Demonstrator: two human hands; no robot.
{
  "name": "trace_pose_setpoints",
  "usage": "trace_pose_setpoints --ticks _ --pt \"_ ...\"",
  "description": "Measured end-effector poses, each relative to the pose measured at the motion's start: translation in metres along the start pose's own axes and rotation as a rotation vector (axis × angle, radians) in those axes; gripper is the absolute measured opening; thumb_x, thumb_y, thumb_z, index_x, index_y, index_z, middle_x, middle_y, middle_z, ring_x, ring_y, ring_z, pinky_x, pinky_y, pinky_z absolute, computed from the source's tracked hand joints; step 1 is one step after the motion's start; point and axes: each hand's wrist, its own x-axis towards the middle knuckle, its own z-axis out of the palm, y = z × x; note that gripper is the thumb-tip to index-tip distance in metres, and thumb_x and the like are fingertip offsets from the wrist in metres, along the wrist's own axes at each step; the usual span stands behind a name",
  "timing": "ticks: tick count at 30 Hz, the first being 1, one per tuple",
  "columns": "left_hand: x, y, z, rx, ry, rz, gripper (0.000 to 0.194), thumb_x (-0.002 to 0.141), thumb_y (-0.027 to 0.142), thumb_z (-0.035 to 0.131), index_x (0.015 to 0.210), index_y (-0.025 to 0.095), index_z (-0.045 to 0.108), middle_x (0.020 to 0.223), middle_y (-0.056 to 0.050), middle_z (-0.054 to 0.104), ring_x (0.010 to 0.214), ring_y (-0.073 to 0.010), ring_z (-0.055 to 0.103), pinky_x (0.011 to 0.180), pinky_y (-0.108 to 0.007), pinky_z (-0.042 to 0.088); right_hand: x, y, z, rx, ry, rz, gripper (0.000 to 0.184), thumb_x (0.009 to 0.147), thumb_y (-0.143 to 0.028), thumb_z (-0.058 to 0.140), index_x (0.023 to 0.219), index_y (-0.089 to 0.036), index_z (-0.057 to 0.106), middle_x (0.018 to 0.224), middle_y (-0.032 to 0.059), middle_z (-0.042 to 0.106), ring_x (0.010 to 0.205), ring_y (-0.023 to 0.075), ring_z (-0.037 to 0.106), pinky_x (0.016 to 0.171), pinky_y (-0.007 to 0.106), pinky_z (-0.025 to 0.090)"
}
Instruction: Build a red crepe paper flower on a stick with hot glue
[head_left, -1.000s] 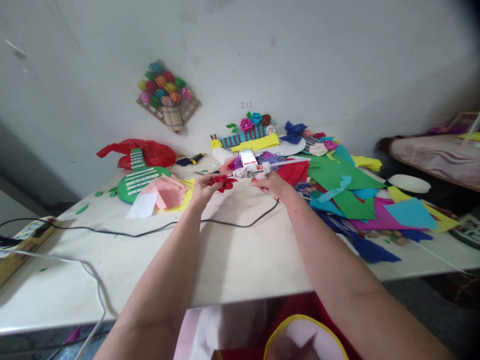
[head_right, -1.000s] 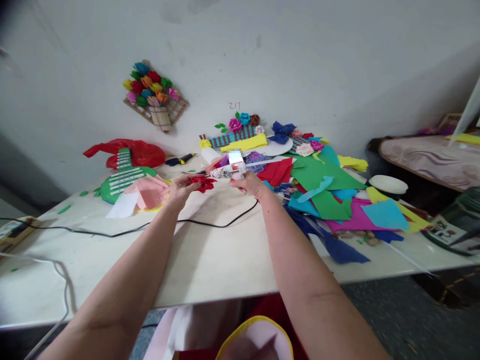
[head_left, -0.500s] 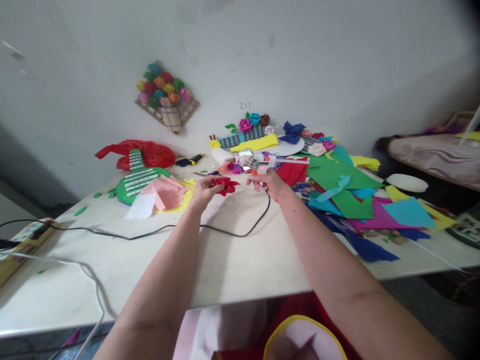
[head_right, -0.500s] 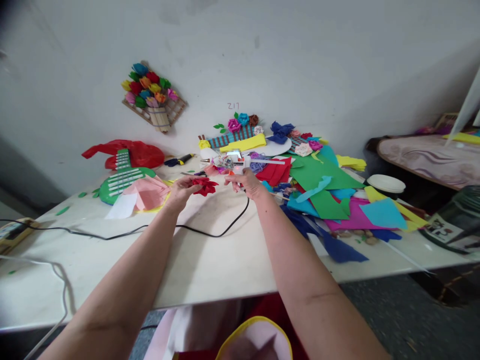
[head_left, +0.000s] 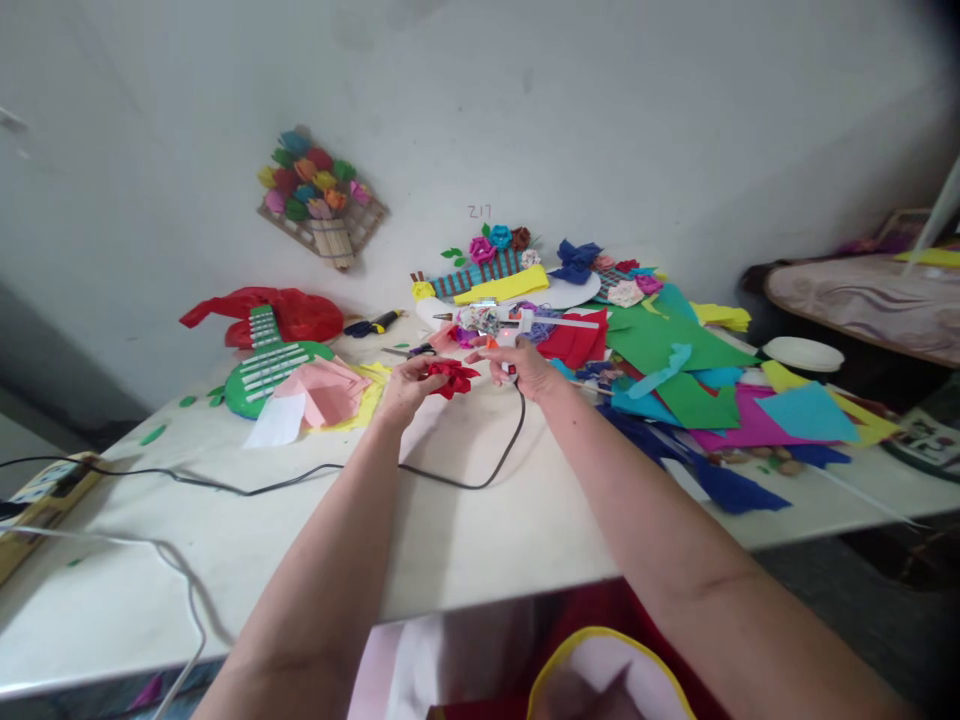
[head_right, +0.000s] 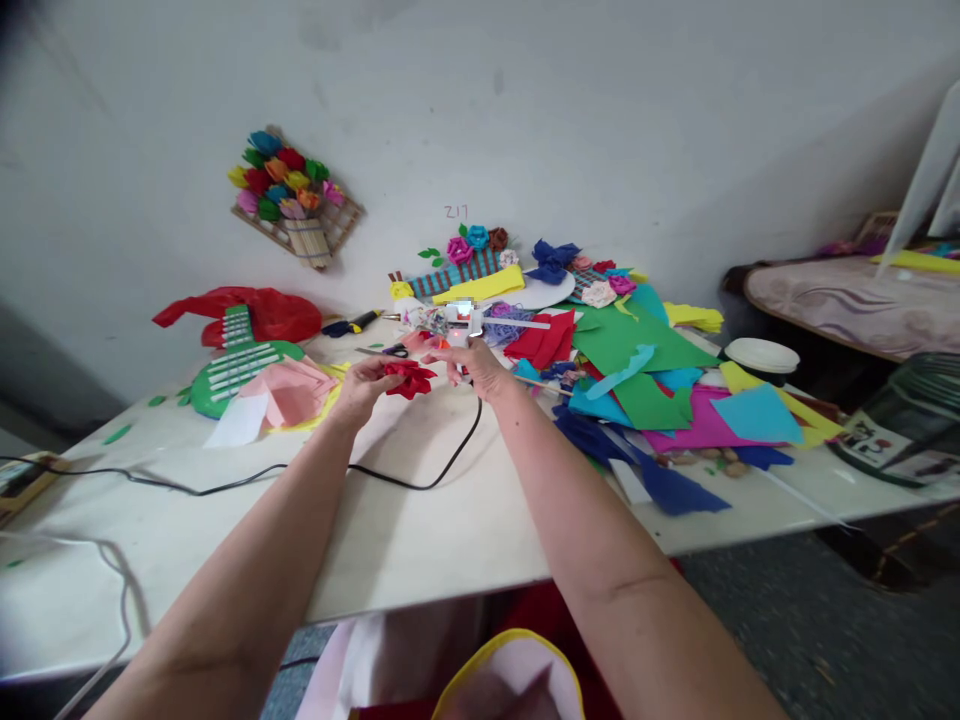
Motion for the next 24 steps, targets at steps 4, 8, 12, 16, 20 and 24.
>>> trace_pose_setpoints --ticks 4,8,12,16,20,24 --pt "0.0 -0.0012 0.0003 -0.007 0.005 -0.006 0.033 0.057 0.026 0.083 0.087 0.014 0.075 0.079 -0.009 0.075 0.066 -0.0187 0.068 0.064 -0.029 0.054 0.0006 0.0011 0.0001 0.008 -0.006 0.02 0.038 0.064 -0.047 0.075 0.083 -0.014 0.069 0.04 -0.0033 0.051 0.038 0.0097 0.042 0.041 0.024 0.033" --pt "0.0 -0.001 0.0014 -0.014 0.012 -0.006 0.034 0.056 0.026 0.083 0.087 0.014 0.075 0.078 -0.009 0.075 0.066 -0.0188 0.068 0.063 -0.029 0.054 0.0006 0.0018 0.0 0.021 -0.005 0.029 0.038 0.063 -0.046 0.074 0.084 -0.015 0.07 0.044 -0.0014 0.055 0.038 0.0094 0.043 0.041 0.024 0.034" --pt "-0.0001 -0.0001 0.0028 -0.022 0.011 -0.008 0.032 0.057 0.026 0.083 0.085 0.014 0.075 0.077 -0.008 0.074 0.065 -0.0183 0.067 0.063 -0.028 0.054 0.0007 0.0022 0.0002 0.039 -0.001 0.039 0.037 0.064 -0.045 0.074 0.085 -0.015 0.071 0.047 0.0005 0.059 0.039 0.0101 0.045 0.041 0.024 0.033" --pt "-0.0003 -0.0001 0.0036 -0.019 0.017 -0.013 0.033 0.056 0.026 0.083 0.086 0.014 0.075 0.077 -0.008 0.074 0.065 -0.0188 0.067 0.063 -0.029 0.054 0.0003 0.0019 0.0012 0.046 0.007 0.056 0.035 0.064 -0.043 0.074 0.085 -0.015 0.072 0.048 0.0011 0.06 0.039 0.0095 0.043 0.041 0.024 0.033" --pt "-0.0007 0.0 0.0039 -0.012 0.026 -0.011 0.033 0.056 0.026 0.084 0.085 0.014 0.075 0.078 -0.008 0.074 0.066 -0.0189 0.068 0.064 -0.029 0.054 -0.0003 0.0017 0.0022 0.036 0.011 0.068 0.034 0.065 -0.043 0.073 0.084 -0.015 0.073 0.047 0.0002 0.058 0.04 0.0098 0.044 0.041 0.025 0.033" --pt "-0.001 0.0009 0.0041 -0.02 0.014 -0.017 0.034 0.055 0.027 0.084 0.085 0.014 0.074 0.079 -0.008 0.074 0.067 -0.0188 0.068 0.064 -0.029 0.054 0.0 0.0026 0.0025 0.04 0.005 0.07 0.033 0.065 -0.043 0.073 0.084 -0.015 0.072 0.052 0.0014 0.062 0.041 0.0093 0.045 0.042 0.024 0.032"
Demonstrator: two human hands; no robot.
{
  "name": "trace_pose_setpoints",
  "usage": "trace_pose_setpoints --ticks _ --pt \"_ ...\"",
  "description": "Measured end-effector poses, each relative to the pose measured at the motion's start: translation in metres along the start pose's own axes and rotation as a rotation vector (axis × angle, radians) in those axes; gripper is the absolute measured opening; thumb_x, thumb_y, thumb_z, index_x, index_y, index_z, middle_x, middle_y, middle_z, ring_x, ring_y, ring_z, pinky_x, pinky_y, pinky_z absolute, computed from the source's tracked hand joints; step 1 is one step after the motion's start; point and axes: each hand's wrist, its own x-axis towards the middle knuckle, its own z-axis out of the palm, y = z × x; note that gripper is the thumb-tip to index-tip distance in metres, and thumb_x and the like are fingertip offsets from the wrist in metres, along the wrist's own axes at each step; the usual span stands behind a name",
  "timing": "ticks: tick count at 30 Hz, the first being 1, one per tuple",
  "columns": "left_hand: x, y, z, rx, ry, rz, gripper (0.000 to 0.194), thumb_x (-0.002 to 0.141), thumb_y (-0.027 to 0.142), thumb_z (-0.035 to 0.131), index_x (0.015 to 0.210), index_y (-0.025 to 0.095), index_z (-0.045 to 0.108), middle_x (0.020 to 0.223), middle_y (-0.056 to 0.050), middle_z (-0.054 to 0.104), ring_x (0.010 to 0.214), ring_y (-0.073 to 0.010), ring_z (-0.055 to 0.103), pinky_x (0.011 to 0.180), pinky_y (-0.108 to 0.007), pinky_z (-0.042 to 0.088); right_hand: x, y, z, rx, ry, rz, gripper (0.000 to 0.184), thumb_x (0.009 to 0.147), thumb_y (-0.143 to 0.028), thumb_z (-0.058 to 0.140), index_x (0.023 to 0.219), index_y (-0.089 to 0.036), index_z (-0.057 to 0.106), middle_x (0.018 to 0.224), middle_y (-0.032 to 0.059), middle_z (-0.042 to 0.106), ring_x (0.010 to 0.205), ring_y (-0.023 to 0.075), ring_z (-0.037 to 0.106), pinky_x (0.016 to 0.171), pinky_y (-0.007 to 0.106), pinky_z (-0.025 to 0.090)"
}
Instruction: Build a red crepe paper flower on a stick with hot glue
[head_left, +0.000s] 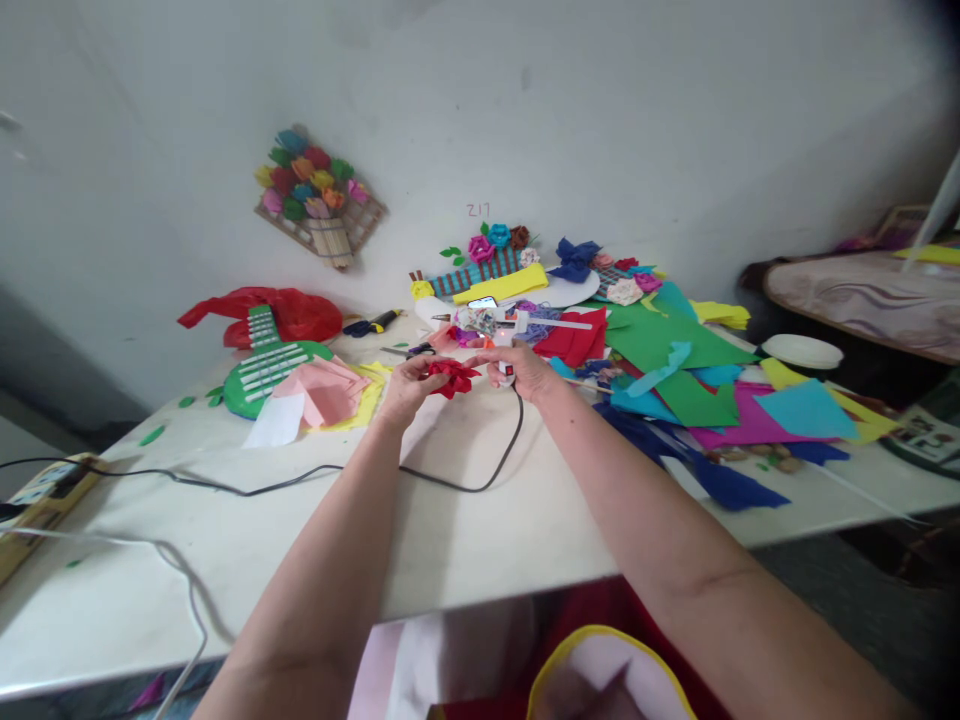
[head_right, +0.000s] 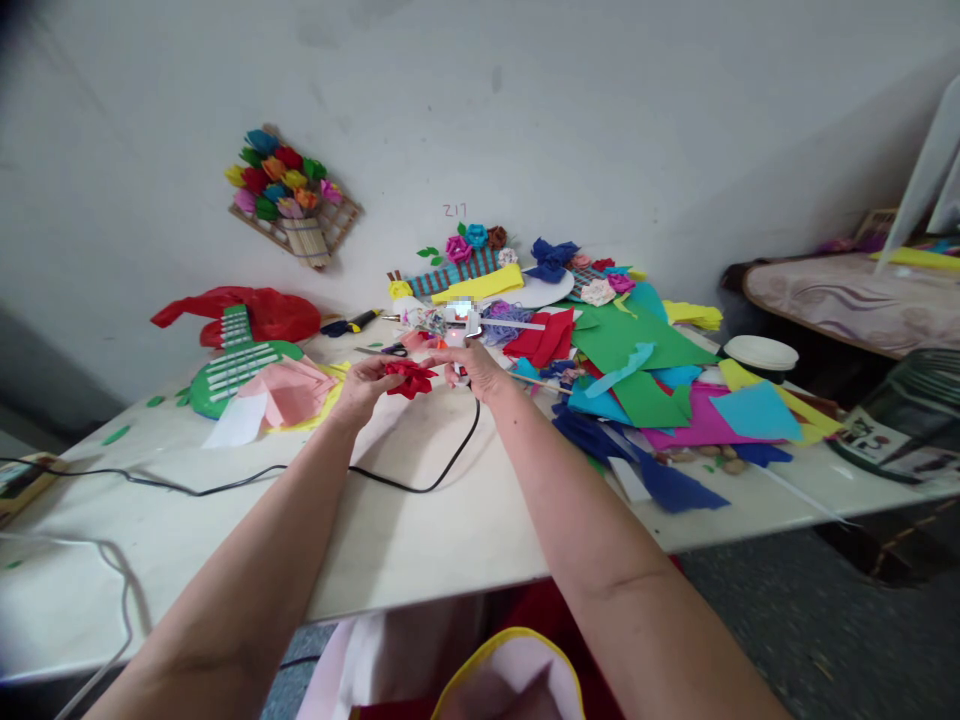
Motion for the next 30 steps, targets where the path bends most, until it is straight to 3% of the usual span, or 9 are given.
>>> trace_pose_setpoints --ticks 17,30 --pt "0.0009 -0.0006 0.0005 -0.031 0.019 0.001 0.039 0.053 0.026 0.084 0.089 0.015 0.073 0.08 -0.007 0.074 0.07 -0.0203 0.069 0.065 -0.031 0.056 -0.0015 -0.0024 0.0003 0.042 -0.053 -0.018 0.034 0.062 -0.04 0.074 0.086 -0.015 0.072 0.066 0.005 0.071 0.038 0.0054 0.034 0.042 0.025 0.032" --pt "0.0014 -0.0005 0.0008 0.002 0.065 0.011 0.039 0.053 0.024 0.083 0.091 0.015 0.074 0.08 -0.008 0.074 0.071 -0.0212 0.069 0.065 -0.03 0.054 -0.0013 -0.0049 0.0022 0.076 0.117 -0.053 0.035 0.057 -0.041 0.078 0.078 -0.017 0.064 0.067 0.0049 0.073 0.037 0.0047 0.034 0.042 0.025 0.034"
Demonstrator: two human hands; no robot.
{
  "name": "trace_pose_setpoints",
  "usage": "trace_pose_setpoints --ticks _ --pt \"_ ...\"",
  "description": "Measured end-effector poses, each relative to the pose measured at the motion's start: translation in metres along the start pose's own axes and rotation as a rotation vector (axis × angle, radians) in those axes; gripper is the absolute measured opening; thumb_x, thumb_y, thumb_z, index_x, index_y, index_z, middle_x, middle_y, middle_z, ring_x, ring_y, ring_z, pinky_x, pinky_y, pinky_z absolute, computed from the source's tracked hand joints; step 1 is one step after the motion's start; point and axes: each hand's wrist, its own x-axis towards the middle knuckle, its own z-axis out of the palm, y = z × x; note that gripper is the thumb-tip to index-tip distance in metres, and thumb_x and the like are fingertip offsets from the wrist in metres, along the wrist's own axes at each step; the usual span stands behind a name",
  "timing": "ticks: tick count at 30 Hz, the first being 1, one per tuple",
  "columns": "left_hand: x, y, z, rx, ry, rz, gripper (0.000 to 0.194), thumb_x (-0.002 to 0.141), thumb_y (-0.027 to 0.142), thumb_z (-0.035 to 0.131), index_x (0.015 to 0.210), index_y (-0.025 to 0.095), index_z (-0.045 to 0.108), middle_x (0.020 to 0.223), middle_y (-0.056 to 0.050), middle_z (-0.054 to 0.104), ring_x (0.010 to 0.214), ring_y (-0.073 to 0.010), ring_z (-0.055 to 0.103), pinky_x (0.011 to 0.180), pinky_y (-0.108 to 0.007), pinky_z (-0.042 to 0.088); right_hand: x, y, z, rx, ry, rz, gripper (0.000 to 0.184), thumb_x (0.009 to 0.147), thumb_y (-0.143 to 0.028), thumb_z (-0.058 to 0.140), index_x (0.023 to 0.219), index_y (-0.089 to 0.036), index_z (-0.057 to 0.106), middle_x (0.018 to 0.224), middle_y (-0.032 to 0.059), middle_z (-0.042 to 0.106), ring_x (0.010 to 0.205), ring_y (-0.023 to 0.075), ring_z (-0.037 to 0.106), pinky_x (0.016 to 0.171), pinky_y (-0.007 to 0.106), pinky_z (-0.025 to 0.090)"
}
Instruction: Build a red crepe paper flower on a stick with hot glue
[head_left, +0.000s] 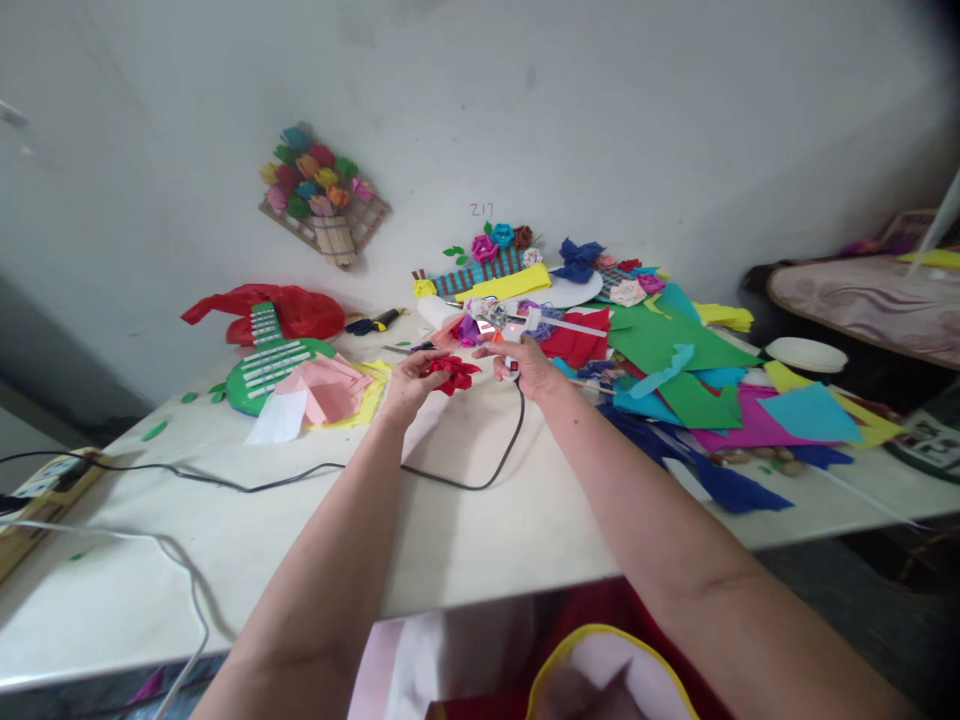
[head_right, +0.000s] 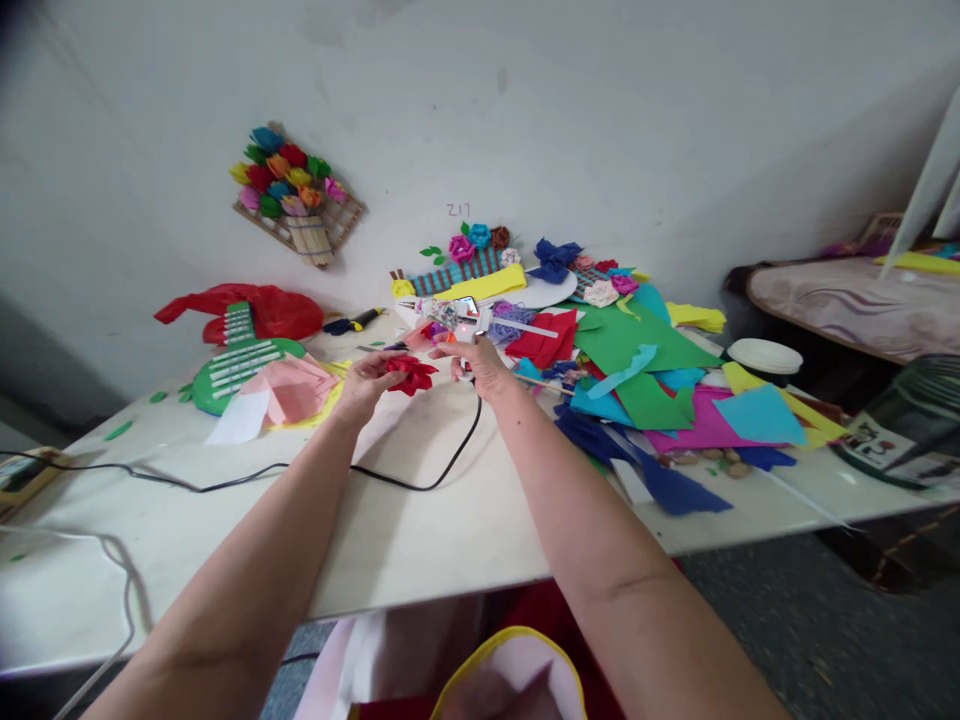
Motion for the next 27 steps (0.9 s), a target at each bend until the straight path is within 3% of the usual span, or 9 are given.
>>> trace_pose_setpoints --ticks 17,27 --pt "0.001 -0.0051 0.0014 0.086 -0.019 0.067 0.036 0.057 0.025 0.081 0.092 0.016 0.074 0.081 -0.007 0.073 0.074 -0.021 0.069 0.068 -0.031 0.054 0.0026 0.0068 -0.0009 -0.027 -0.056 0.01 0.036 0.059 -0.042 0.076 0.082 -0.015 0.068 0.059 0.0041 0.068 0.037 0.0065 0.036 0.042 0.026 0.031" --pt "0.0011 -0.0051 0.0017 0.078 -0.039 0.076 0.036 0.057 0.024 0.081 0.091 0.015 0.074 0.083 -0.007 0.073 0.074 -0.0201 0.069 0.067 -0.03 0.054 0.0033 0.0083 -0.0017 -0.036 -0.067 0.009 0.039 0.06 -0.043 0.076 0.085 -0.014 0.069 0.051 0.0013 0.062 0.041 0.0104 0.047 0.041 0.025 0.032"
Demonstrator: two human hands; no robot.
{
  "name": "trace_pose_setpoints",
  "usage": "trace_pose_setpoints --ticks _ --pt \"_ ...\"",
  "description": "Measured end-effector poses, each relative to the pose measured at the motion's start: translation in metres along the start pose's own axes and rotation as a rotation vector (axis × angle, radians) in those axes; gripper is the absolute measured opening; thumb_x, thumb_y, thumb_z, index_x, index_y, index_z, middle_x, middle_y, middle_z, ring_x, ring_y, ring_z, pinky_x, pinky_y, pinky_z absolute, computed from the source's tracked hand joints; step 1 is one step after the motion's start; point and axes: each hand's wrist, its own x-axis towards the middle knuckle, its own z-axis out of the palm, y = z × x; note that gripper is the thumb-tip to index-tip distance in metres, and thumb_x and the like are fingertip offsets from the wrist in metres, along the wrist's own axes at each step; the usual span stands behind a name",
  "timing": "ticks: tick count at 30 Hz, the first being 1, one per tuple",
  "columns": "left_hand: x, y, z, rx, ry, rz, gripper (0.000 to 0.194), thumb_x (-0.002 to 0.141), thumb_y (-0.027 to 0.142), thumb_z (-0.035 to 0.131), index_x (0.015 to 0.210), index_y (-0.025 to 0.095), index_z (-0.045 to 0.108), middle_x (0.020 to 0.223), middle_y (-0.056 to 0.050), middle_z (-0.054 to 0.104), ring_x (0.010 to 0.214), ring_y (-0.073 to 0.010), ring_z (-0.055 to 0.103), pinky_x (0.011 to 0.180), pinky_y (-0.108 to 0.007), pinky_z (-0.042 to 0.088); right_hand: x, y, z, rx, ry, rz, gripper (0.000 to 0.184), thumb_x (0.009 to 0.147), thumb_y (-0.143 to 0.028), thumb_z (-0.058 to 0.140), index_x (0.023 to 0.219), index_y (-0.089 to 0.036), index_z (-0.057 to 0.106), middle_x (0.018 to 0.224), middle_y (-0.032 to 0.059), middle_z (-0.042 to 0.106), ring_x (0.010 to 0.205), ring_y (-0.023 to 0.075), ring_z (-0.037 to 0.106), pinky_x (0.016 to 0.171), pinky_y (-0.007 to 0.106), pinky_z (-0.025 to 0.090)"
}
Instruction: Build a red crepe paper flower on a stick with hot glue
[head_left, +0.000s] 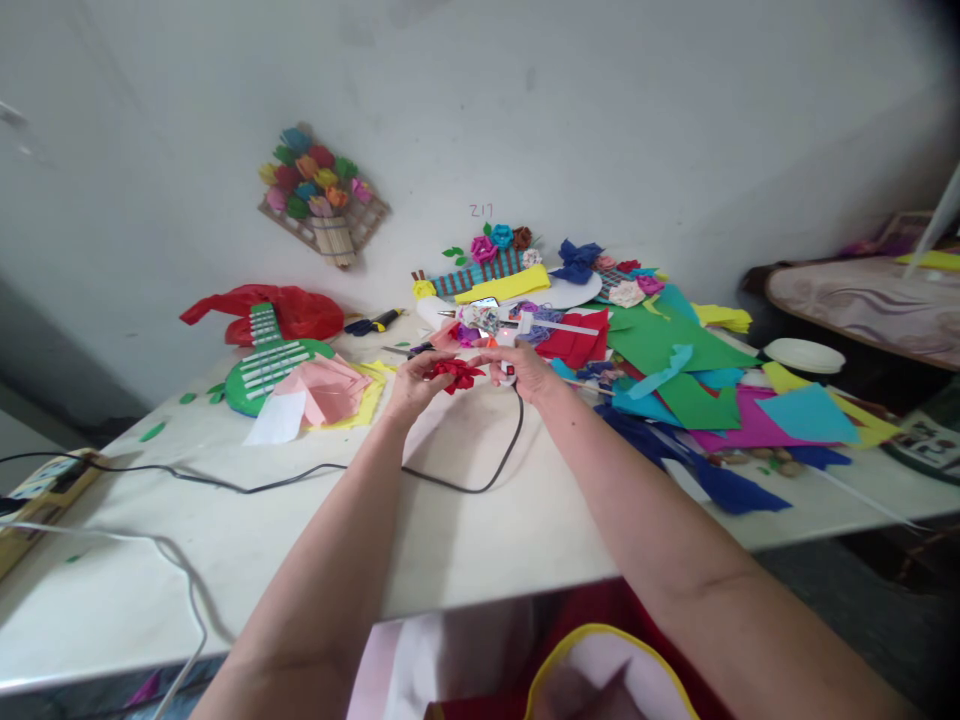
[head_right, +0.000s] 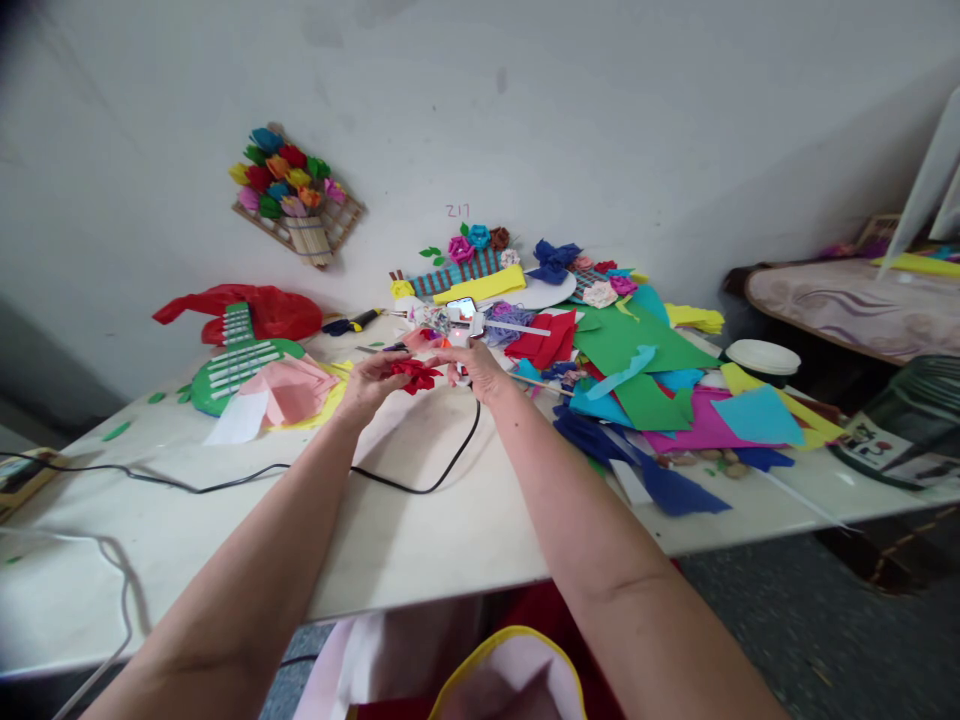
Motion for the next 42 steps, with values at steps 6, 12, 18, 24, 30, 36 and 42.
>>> trace_pose_setpoints --ticks 6,12,18,24,30,36,42 --pt "0.001 0.0 0.0 -0.006 -0.015 -0.004 0.033 0.057 0.024 0.081 0.088 0.016 0.074 0.08 -0.006 0.073 0.072 -0.0201 0.069 0.064 -0.029 0.054 -0.001 -0.001 0.001 0.031 -0.024 0.0 0.039 0.057 -0.041 0.078 0.084 -0.014 0.069 0.047 -0.0015 0.058 0.041 0.0097 0.044 0.042 0.025 0.031" --pt "-0.001 0.003 0.003 -0.042 0.011 -0.036 0.032 0.055 0.021 0.081 0.086 0.016 0.074 0.079 -0.006 0.073 0.07 -0.0188 0.068 0.064 -0.028 0.054 -0.001 -0.002 0.001 0.017 -0.013 0.004 0.036 0.061 -0.041 0.075 0.083 -0.014 0.068 0.053 0.0006 0.063 0.038 0.0077 0.039 0.043 0.026 0.031" --pt "-0.001 0.007 0.003 -0.163 0.081 -0.071 0.035 0.052 0.019 0.083 0.086 0.017 0.075 0.075 -0.004 0.073 0.064 -0.0171 0.066 0.061 -0.027 0.052 0.002 -0.002 -0.002 0.046 0.09 -0.029 0.032 0.058 -0.038 0.078 0.076 -0.016 0.063 0.057 0.0 0.066 0.037 0.0051 0.036 0.042 0.024 0.032" --pt "0.001 0.007 0.002 -0.312 0.148 -0.054 0.036 0.05 0.019 0.083 0.084 0.019 0.074 0.074 -0.001 0.072 0.063 -0.014 0.064 0.061 -0.025 0.05 0.005 0.002 -0.003 0.051 0.209 -0.02 0.031 0.057 -0.034 0.079 0.072 -0.016 0.059 0.052 -0.0027 0.058 0.037 0.0051 0.038 0.04 0.022 0.031" --pt "0.005 0.005 -0.003 -0.395 0.292 -0.044 0.042 0.049 0.02 0.081 0.09 0.02 0.073 0.072 -0.001 0.071 0.062 -0.0152 0.065 0.06 -0.026 0.049 0.009 0.012 -0.013 -0.113 0.313 0.019 0.024 0.061 -0.03 0.072 0.077 -0.017 0.062 0.052 -0.0064 0.051 0.042 0.0062 0.038 0.042 0.022 0.033" --pt "0.009 0.002 -0.011 -0.491 0.428 -0.052 0.047 0.052 0.016 0.078 0.098 0.021 0.071 0.077 -0.001 0.071 0.065 -0.0138 0.065 0.06 -0.024 0.048 0.013 0.027 -0.028 -0.713 0.384 -0.023 0.027 0.066 -0.025 0.064 0.092 -0.02 0.068 0.072 0.0007 0.066 0.069 0.018 0.058 0.064 0.028 0.046" --pt "0.009 0.003 -0.013 -0.572 0.47 -0.062 0.043 0.055 0.013 0.074 0.098 0.02 0.069 0.077 -0.001 0.07 0.068 -0.0142 0.064 0.06 -0.024 0.049 0.015 0.032 -0.03 -1.034 0.197 -0.056 0.054 0.07 -0.01 0.052 0.122 -0.018 0.063 0.116 0.01 0.07 0.106 0.0273 0.062 0.091 0.035 0.047"
